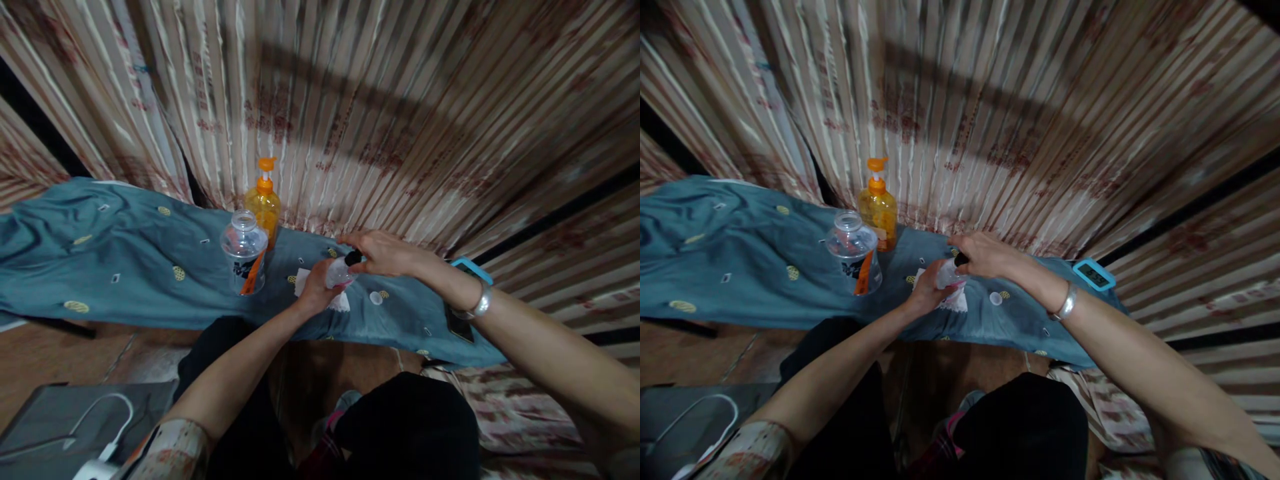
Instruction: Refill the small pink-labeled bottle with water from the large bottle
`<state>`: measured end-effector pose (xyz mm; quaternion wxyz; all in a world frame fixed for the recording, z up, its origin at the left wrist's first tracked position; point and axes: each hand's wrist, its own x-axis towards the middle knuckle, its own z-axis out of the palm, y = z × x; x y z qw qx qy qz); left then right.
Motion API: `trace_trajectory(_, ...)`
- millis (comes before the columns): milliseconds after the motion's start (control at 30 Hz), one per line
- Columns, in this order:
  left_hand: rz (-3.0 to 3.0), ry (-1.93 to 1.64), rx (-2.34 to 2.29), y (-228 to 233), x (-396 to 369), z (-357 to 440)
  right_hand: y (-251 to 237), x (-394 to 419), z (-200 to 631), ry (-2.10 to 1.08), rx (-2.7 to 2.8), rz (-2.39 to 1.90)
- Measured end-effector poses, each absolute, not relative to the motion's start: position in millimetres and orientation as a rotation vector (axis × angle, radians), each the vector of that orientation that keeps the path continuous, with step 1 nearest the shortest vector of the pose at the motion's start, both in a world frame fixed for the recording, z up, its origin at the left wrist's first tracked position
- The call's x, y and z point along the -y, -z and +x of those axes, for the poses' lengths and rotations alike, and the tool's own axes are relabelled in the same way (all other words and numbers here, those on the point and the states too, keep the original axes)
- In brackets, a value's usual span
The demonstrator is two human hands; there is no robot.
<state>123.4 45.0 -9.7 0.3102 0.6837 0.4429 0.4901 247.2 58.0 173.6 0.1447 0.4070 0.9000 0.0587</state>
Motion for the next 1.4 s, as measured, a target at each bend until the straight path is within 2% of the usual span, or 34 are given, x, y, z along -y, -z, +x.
trace_trajectory(333,1.82,-1.294,-1.167,10.3,-46.9,123.4,-175.4,-58.7,248.9,-0.114,-2.576,1.174)
trace_trajectory(467,1.825,-1.275,-1.193,9.2,-46.5,123.2,-174.9,-58.4,248.9,-0.191,-2.52,1.282)
trace_trajectory(900,1.791,-1.277,-1.183,8.4,-45.6,122.4,-171.0,-58.3,252.5,-0.117,-2.543,1.203)
trace_trajectory(1067,1.781,-1.302,-1.168,9.8,-46.4,122.4,-169.6,-58.2,253.5,-0.213,-2.509,1.298)
trace_trajectory(1233,1.766,-1.261,-1.189,8.6,-45.5,122.3,-170.9,-56.7,255.2,-0.137,-2.539,1.208)
trace_trajectory(1400,1.742,-1.281,-1.169,9.8,-45.9,122.3,-166.1,-57.3,251.2,-0.167,-2.483,1.326)
